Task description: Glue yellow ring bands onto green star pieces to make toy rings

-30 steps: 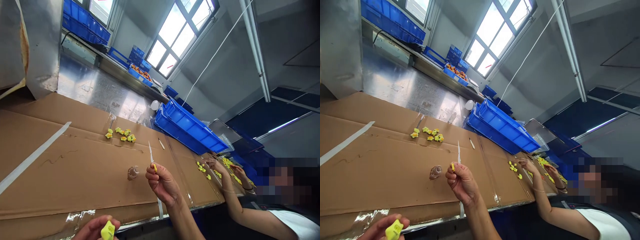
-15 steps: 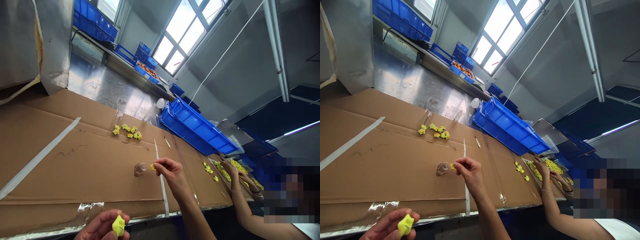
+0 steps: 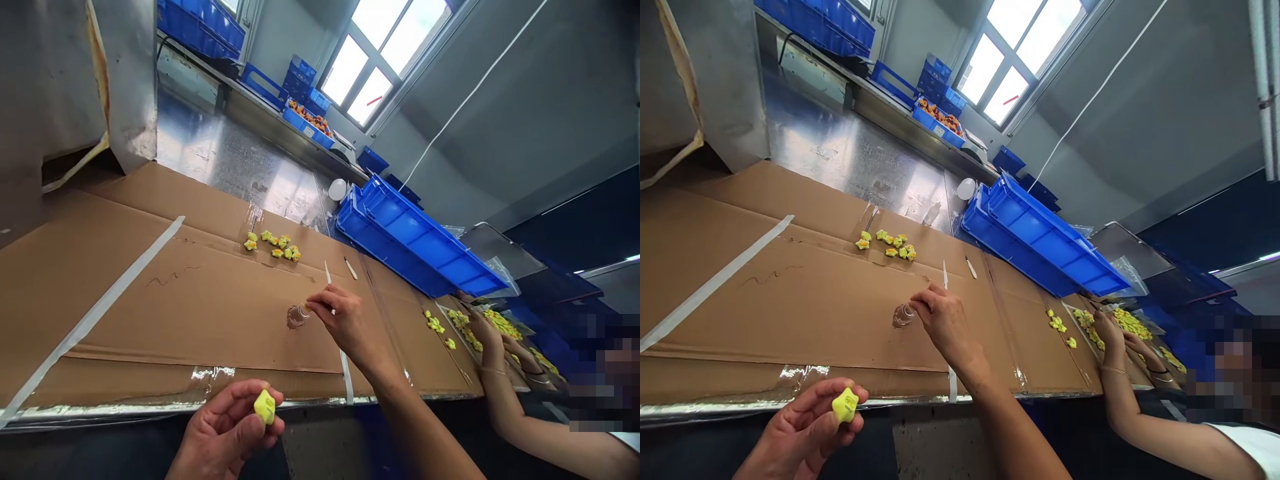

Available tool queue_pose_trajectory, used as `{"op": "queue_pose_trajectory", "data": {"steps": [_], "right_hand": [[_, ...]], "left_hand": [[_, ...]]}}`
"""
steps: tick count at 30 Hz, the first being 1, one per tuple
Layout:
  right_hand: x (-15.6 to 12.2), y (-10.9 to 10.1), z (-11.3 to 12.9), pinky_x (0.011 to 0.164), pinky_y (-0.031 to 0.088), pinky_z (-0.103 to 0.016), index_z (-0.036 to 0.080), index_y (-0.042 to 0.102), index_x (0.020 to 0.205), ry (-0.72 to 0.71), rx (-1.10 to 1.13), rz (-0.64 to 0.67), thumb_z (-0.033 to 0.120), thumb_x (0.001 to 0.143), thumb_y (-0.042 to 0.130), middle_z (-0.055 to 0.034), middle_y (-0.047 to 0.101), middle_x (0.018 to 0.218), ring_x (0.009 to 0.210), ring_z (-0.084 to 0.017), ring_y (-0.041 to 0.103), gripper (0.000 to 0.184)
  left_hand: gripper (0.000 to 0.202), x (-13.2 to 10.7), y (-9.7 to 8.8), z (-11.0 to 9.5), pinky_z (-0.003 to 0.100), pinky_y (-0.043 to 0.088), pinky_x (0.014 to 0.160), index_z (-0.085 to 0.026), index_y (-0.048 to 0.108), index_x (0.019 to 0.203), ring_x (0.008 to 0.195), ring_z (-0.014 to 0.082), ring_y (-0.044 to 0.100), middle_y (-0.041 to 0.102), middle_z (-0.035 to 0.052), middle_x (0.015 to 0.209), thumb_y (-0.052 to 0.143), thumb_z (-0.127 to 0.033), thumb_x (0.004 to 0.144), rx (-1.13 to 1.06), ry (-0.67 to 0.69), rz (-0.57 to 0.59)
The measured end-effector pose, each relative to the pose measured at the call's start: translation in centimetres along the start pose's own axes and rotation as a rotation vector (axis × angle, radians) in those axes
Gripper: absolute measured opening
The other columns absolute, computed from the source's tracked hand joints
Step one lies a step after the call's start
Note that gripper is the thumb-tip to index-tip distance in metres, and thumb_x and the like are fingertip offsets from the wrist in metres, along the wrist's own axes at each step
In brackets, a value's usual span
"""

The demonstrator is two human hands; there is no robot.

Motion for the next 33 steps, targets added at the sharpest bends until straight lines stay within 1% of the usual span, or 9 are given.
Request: {"op": "queue_pose_trajectory", "data": {"steps": [5, 10, 16, 19, 25, 28, 31, 33], "right_hand": [[-0.1, 0.2, 0.0, 0.061, 0.04, -0.024, 0.019, 0.071, 0.077, -0.026, -0.069, -0.01, 0.009, 0.082, 0.066, -0.0011, 0.062, 0.071, 0.064, -0.015, 0.057, 0.012], [-0.1, 0.4, 0.2, 0.059, 0.039, -0.024, 0.018, 0.071, 0.075, -0.035, -0.113, -0.01, 0.008, 0.081, 0.068, -0.0007, 0.06, 0.07, 0.062, -0.015, 0.056, 0.011], [-0.1, 0.5, 0.2, 0.059, 0.039, -0.023, 0.019, 0.071, 0.077, -0.043, -0.118, 0.004, 0.01, 0.082, 0.067, -0.0004, 0.06, 0.071, 0.062, -0.014, 0.056, 0.011], [-0.1, 0.5, 0.1, 0.059, 0.039, -0.024, 0.019, 0.071, 0.077, -0.043, -0.111, 0.007, 0.011, 0.083, 0.066, -0.0005, 0.06, 0.071, 0.062, -0.014, 0.056, 0.011], [-0.1, 0.6, 0.0, 0.058, 0.038, -0.025, 0.02, 0.071, 0.075, -0.024, -0.072, 0.009, 0.013, 0.084, 0.062, -0.0009, 0.058, 0.069, 0.061, -0.015, 0.054, 0.014], [-0.1, 0.5, 0.2, 0.059, 0.038, -0.025, 0.02, 0.071, 0.075, -0.003, -0.029, 0.023, 0.013, 0.083, 0.062, -0.0011, 0.058, 0.068, 0.062, -0.015, 0.054, 0.014], [-0.1, -0.2, 0.5, 0.06, 0.038, -0.026, 0.021, 0.072, 0.074, 0.038, 0.031, 0.025, 0.015, 0.081, 0.062, -0.0015, 0.059, 0.068, 0.062, -0.015, 0.054, 0.014], [0.0, -0.9, 0.6, 0.058, 0.037, -0.026, 0.02, 0.073, 0.073, 0.088, 0.084, 0.013, 0.018, 0.08, 0.063, -0.0014, 0.059, 0.066, 0.06, -0.015, 0.052, 0.013]], "left_hand": [[0.033, -0.2, 0.1, -0.1, 0.02, 0.054, 0.053, -0.018, 0.075, 0.073, 0.056, 0.0161, 0.068, 0.077, 0.0066, 0.075, 0.09, -0.028, 0.045, 0.004, 0.001, 0.02], [0.028, -0.2, 0.0, 0.1, 0.02, 0.053, 0.058, -0.018, 0.075, 0.075, 0.06, 0.0153, 0.067, 0.076, 0.006, 0.078, 0.088, -0.024, 0.052, 0.002, -0.023, 0.043], [0.024, 0.2, -0.3, 0.5, 0.021, 0.053, 0.061, -0.019, 0.075, 0.08, 0.064, 0.0153, 0.068, 0.076, 0.005, 0.083, 0.084, -0.021, 0.058, 0.011, -0.066, 0.13], [0.023, 0.1, -0.3, 0.4, 0.021, 0.053, 0.063, -0.02, 0.074, 0.081, 0.065, 0.015, 0.067, 0.076, 0.0047, 0.083, 0.083, -0.021, 0.06, 0.015, -0.069, 0.126], [0.026, -0.3, -0.1, 0.1, 0.02, 0.052, 0.058, -0.019, 0.075, 0.079, 0.061, 0.0146, 0.067, 0.076, 0.0054, 0.08, 0.085, -0.025, 0.057, 0.002, -0.035, 0.08], [0.025, -0.3, -0.1, 0.1, 0.02, 0.052, 0.058, -0.018, 0.075, 0.078, 0.061, 0.0143, 0.067, 0.076, 0.0052, 0.08, 0.085, -0.024, 0.056, 0.004, -0.037, 0.084], [0.025, -0.2, -0.1, 0.2, 0.02, 0.052, 0.057, -0.018, 0.075, 0.078, 0.06, 0.0141, 0.066, 0.076, 0.0051, 0.079, 0.085, -0.023, 0.056, -0.001, -0.038, 0.087], [0.025, -0.1, -0.2, 0.1, 0.02, 0.053, 0.059, -0.018, 0.075, 0.078, 0.061, 0.0144, 0.067, 0.076, 0.0053, 0.079, 0.085, -0.024, 0.056, -0.005, -0.031, 0.078]]}}
Point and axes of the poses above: each hand's wrist, its own x-axis towards the middle knuckle, its own y-axis out of the palm, z = x × y, the point moved 7 cm from there along x, towards the middle knuckle
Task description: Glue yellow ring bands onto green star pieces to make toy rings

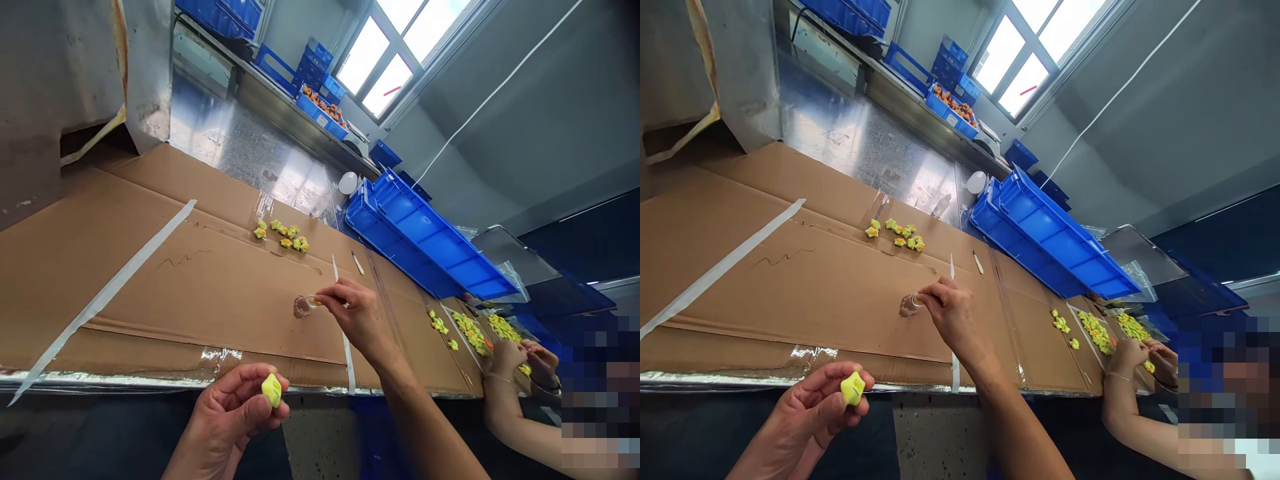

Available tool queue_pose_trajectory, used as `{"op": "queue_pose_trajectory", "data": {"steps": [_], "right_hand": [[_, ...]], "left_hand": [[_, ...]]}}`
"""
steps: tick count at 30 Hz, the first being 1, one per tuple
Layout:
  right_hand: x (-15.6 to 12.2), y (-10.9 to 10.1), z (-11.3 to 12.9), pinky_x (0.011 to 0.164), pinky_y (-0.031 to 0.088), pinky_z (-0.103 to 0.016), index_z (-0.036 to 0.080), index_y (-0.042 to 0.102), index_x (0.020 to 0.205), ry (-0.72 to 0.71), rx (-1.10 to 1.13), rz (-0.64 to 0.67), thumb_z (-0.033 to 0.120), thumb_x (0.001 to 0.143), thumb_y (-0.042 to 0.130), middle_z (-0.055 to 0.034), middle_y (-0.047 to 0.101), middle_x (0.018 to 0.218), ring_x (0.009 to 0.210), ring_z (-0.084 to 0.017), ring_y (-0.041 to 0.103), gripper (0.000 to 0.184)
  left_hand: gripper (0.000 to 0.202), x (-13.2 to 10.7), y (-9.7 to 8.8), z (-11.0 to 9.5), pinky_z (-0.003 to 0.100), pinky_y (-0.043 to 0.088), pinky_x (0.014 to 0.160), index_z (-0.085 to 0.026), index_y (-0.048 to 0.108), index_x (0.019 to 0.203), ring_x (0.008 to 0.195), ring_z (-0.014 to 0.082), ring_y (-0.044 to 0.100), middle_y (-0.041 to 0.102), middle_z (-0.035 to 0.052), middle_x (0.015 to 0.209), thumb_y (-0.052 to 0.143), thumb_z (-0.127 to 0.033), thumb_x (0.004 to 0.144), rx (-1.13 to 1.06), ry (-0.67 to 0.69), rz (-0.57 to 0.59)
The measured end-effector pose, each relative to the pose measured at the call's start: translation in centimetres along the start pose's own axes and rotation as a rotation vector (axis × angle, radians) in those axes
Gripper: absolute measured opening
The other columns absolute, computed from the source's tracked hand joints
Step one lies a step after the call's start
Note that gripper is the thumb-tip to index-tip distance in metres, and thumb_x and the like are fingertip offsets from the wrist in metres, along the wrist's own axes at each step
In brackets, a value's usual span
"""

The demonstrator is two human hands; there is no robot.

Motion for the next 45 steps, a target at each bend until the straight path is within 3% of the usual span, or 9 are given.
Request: {"op": "queue_pose_trajectory", "data": {"steps": [5, 8, 13, 34, 41, 45], "right_hand": [[0.1, -1.3, -1.2, 0.05, 0.04, -0.024, 0.017, 0.07, 0.071, 0.162, 0.222, -0.019, 0.03, 0.078, 0.066, -0.0004, 0.059, 0.06, 0.051, -0.013, 0.051, 0.016], [0.2, -1.3, -2.4, 0.049, 0.041, -0.023, 0.015, 0.07, 0.072, 0.235, 0.355, -0.026, 0.034, 0.075, 0.069, -0.0001, 0.058, 0.056, 0.051, -0.012, 0.051, 0.02], [0.4, -0.9, -3.6, 0.05, 0.041, -0.024, 0.014, 0.071, 0.07, 0.304, 0.494, -0.046, 0.037, 0.07, 0.073, -0.0015, 0.06, 0.06, 0.05, -0.011, 0.048, 0.022], [-0.3, 1.1, -4.8, 0.047, 0.038, -0.023, 0.015, 0.071, 0.067, 0.359, 0.419, -0.006, 0.037, 0.067, 0.075, 0.0013, 0.054, 0.051, 0.049, -0.012, 0.047, 0.023], [-0.4, -0.4, -4.2, 0.048, 0.037, -0.023, 0.015, 0.073, 0.068, 0.363, 0.433, -0.016, 0.033, 0.067, 0.076, 0.0005, 0.058, 0.055, 0.05, -0.012, 0.046, 0.018], [-0.8, -1.6, -2.6, 0.05, 0.036, -0.022, 0.016, 0.073, 0.07, 0.337, 0.524, 0.002, 0.032, 0.071, 0.077, 0.0009, 0.058, 0.055, 0.052, -0.011, 0.047, 0.016]], "left_hand": [[0.028, 0.0, 0.8, -0.2, 0.023, 0.054, 0.066, -0.018, 0.074, 0.078, 0.069, 0.0173, 0.07, 0.077, 0.0071, 0.089, 0.086, -0.02, 0.054, 0.022, -0.01, -0.015], [0.03, 0.2, 2.2, -0.7, 0.024, 0.054, 0.068, -0.018, 0.073, 0.077, 0.072, 0.0204, 0.071, 0.077, 0.007, 0.083, 0.087, -0.021, 0.052, 0.017, 0.034, -0.015], [0.025, 1.4, 4.2, -1.0, 0.024, 0.053, 0.065, -0.016, 0.072, 0.082, 0.075, 0.0216, 0.071, 0.076, 0.0086, 0.087, 0.083, -0.019, 0.059, 0.055, 0.101, 0.052], [0.02, 1.8, 3.7, -0.9, 0.024, 0.052, 0.062, -0.016, 0.07, 0.079, 0.07, 0.0186, 0.069, 0.075, 0.0079, 0.088, 0.08, -0.018, 0.062, 0.072, 0.112, 0.044], [0.023, 1.9, 3.6, -0.7, 0.023, 0.053, 0.062, -0.016, 0.071, 0.078, 0.068, 0.0183, 0.07, 0.075, 0.007, 0.086, 0.083, -0.02, 0.059, 0.07, 0.106, 0.018], [0.025, 2.2, 3.6, -0.6, 0.023, 0.054, 0.063, -0.015, 0.073, 0.081, 0.068, 0.0182, 0.07, 0.076, 0.0077, 0.083, 0.083, -0.021, 0.059, 0.014, 0.082, 0.041]]}}
Point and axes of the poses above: each hand's wrist, its own x-axis towards the middle knuckle, its own y-axis out of the palm, z = x × y, the point moved 7 cm from there along x, towards the middle knuckle
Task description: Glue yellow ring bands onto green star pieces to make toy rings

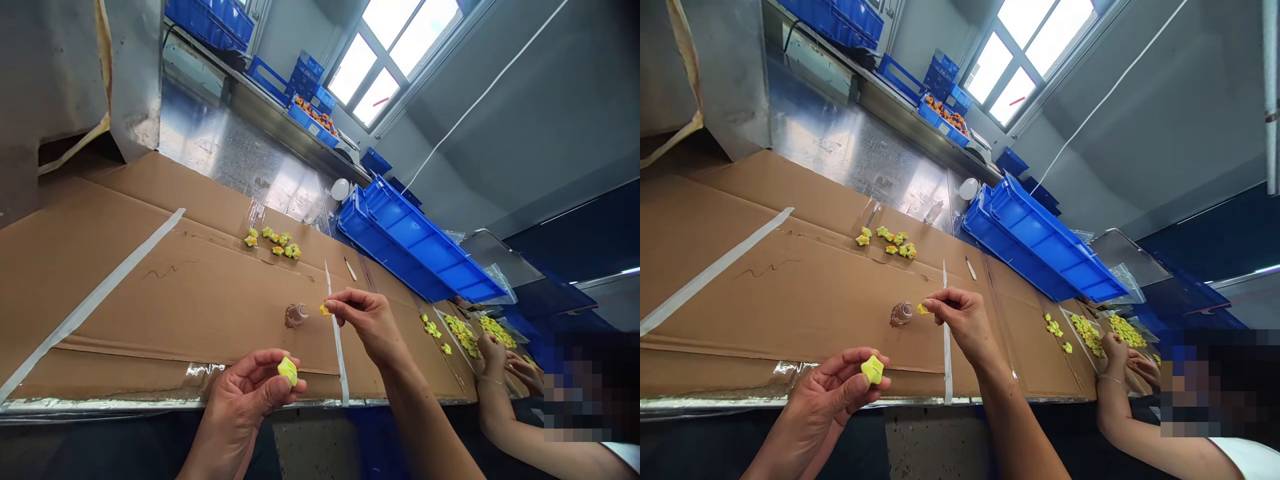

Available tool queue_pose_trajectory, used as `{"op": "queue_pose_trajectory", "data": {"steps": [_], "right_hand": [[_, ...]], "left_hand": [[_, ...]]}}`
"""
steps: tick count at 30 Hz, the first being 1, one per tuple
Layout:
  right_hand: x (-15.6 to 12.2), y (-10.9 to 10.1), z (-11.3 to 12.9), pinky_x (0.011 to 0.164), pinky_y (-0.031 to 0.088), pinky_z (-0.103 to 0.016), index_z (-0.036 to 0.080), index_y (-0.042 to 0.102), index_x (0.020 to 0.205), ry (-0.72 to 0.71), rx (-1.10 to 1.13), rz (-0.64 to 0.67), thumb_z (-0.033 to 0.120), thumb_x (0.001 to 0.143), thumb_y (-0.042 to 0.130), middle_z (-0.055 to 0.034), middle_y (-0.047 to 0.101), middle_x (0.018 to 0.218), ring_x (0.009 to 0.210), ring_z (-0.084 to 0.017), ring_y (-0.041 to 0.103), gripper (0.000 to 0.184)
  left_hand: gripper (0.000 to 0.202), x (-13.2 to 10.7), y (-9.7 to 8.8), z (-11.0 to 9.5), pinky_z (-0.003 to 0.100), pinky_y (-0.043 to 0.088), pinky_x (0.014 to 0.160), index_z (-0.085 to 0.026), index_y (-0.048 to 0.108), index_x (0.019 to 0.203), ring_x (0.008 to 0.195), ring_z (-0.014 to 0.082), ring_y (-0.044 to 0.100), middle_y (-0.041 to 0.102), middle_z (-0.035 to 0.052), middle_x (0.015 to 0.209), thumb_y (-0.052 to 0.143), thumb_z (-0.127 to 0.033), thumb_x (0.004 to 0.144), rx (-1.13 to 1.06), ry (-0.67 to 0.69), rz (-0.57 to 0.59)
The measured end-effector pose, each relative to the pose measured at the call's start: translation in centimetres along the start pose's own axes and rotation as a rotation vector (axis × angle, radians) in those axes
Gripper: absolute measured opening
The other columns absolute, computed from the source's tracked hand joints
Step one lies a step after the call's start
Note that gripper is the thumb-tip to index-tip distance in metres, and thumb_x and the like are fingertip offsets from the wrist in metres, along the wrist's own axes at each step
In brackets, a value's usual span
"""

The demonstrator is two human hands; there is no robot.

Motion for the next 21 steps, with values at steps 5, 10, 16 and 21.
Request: {"op": "queue_pose_trajectory", "data": {"steps": [5, 10, 16, 21], "right_hand": [[-2.5, 1.8, 2.2, 0.05, 0.04, -0.021, 0.019, 0.074, 0.072, -0.017, 0.18, 0.074, 0.027, 0.074, 0.077, 0.0001, 0.061, 0.062, 0.052, -0.01, 0.048, 0.009], [-4.3, 4.7, 2.7, 0.049, 0.042, -0.021, 0.019, 0.075, 0.072, 0.03, 0.34, 0.156, 0.023, 0.072, 0.078, -0.0003, 0.059, 0.062, 0.05, -0.009, 0.049, 0.005], [-4.6, 5.8, 2.7, 0.048, 0.042, -0.019, 0.018, 0.076, 0.071, 0.026, 0.315, 0.207, 0.023, 0.072, 0.078, 0.0006, 0.058, 0.061, 0.05, -0.008, 0.05, 0.006], [-4.5, 5.8, 2.6, 0.049, 0.041, -0.02, 0.018, 0.076, 0.072, -0.011, 0.253, 0.206, 0.025, 0.073, 0.078, 0.0001, 0.059, 0.062, 0.051, -0.009, 0.052, 0.007]], "left_hand": [[0.026, 0.1, -0.1, -0.4, 0.021, 0.055, 0.063, -0.017, 0.074, 0.082, 0.068, 0.017, 0.071, 0.077, 0.0073, 0.086, 0.084, -0.02, 0.058, -0.075, 0.02, 0.03], [0.027, -0.1, 0.0, -0.6, 0.019, 0.055, 0.059, -0.017, 0.074, 0.081, 0.064, 0.0149, 0.07, 0.076, 0.0049, 0.08, 0.086, -0.021, 0.056, -0.13, 0.044, 0.064], [0.027, 0.0, -0.2, -0.5, 0.018, 0.054, 0.061, -0.018, 0.074, 0.081, 0.064, 0.0137, 0.069, 0.074, 0.002, 0.075, 0.086, -0.022, 0.057, -0.131, 0.093, 0.112], [0.025, 0.3, -0.2, -0.5, 0.019, 0.054, 0.064, -0.02, 0.074, 0.083, 0.066, 0.0136, 0.069, 0.074, 0.0016, 0.077, 0.084, -0.022, 0.06, -0.103, 0.098, 0.164]]}}
Point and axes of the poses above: each hand's wrist, its own x-axis towards the middle knuckle, its own y-axis out of the palm, z = x × y, the point moved 7 cm from there along x, towards the middle knuckle
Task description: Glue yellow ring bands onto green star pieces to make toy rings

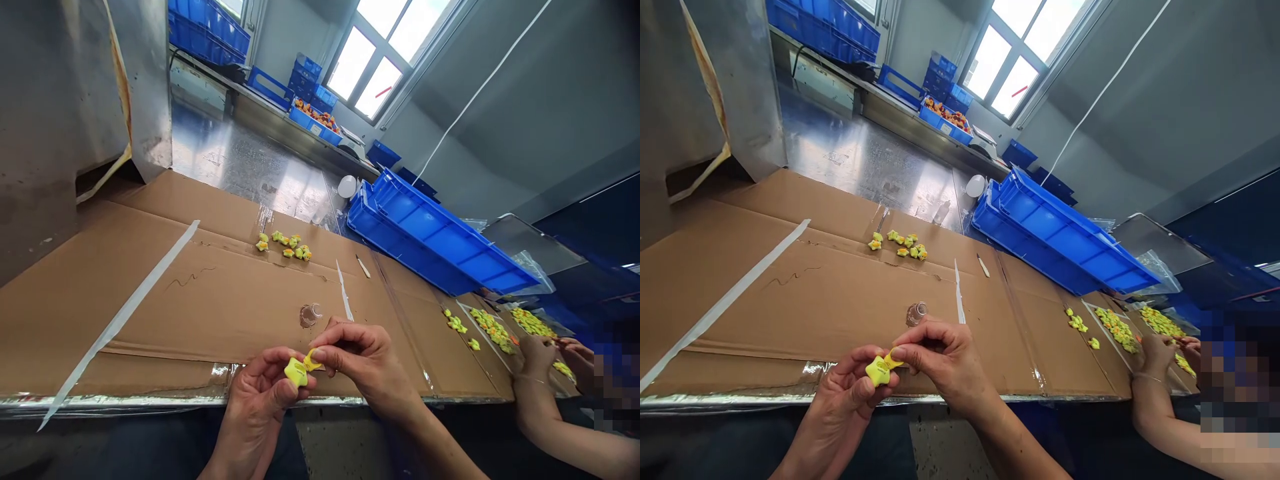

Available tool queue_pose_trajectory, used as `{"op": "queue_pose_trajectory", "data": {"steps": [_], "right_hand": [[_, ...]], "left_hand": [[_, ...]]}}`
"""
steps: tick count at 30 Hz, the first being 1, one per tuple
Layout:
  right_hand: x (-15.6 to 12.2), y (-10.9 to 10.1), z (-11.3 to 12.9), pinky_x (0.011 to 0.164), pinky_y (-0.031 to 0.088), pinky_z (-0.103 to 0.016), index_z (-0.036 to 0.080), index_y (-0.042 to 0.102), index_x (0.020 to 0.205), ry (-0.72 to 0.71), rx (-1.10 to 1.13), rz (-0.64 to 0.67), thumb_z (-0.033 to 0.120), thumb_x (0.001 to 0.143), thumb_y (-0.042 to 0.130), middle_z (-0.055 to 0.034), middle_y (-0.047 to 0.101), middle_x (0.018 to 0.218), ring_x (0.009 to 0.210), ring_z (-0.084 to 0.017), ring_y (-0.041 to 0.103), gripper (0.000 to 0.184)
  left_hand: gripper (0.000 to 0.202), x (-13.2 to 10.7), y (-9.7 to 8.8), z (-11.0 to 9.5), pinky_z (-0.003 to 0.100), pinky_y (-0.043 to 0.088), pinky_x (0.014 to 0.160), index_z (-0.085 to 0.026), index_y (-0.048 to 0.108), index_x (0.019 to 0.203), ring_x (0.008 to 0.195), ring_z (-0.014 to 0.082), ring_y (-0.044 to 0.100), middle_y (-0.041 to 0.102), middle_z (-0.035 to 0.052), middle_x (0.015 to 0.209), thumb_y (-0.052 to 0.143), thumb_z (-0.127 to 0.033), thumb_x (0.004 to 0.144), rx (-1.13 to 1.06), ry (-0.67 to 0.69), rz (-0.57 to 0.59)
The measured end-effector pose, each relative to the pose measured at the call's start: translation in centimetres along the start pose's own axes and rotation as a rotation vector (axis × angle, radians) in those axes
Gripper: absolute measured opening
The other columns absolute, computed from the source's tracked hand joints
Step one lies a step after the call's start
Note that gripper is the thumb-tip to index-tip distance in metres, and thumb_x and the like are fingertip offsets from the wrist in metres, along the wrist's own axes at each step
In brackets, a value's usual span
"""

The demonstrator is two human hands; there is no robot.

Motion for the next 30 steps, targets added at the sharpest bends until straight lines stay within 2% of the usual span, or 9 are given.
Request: {"op": "queue_pose_trajectory", "data": {"steps": [11, 19, 30], "right_hand": [[0.1, 0.1, 0.0, 0.05, 0.041, -0.021, 0.018, 0.076, 0.073, -0.029, -0.04, 0.003, 0.022, 0.074, 0.076, 0.0001, 0.059, 0.061, 0.053, -0.01, 0.051, 0.004], [0.0, 0.3, 0.2, 0.052, 0.041, -0.022, 0.016, 0.075, 0.074, -0.067, -0.111, 0.021, 0.021, 0.076, 0.075, 0.0001, 0.06, 0.062, 0.056, -0.011, 0.052, 0.005], [-0.3, 0.8, 2.1, 0.056, 0.037, -0.024, 0.014, 0.074, 0.074, -0.276, -0.409, 0.045, 0.012, 0.079, 0.072, -0.0005, 0.06, 0.062, 0.059, -0.012, 0.052, 0.005]], "left_hand": [[0.026, 0.0, 0.2, -0.1, 0.019, 0.053, 0.063, -0.02, 0.074, 0.081, 0.065, 0.0137, 0.068, 0.074, 0.0006, 0.074, 0.085, -0.021, 0.058, -0.01, 0.005, -0.016], [0.024, 0.0, 0.1, 0.0, 0.02, 0.052, 0.065, -0.019, 0.072, 0.084, 0.068, 0.0136, 0.067, 0.072, 0.0016, 0.077, 0.082, -0.018, 0.062, 0.005, 0.034, 0.016], [0.022, 0.0, 0.0, 0.3, 0.02, 0.051, 0.067, -0.019, 0.071, 0.085, 0.068, 0.013, 0.067, 0.073, 0.0019, 0.076, 0.081, -0.017, 0.064, 0.022, 0.032, 0.019]]}}
Point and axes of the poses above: each hand's wrist, its own x-axis towards the middle knuckle, its own y-axis out of the palm, z = x × y, the point moved 7 cm from there along x, towards the middle knuckle
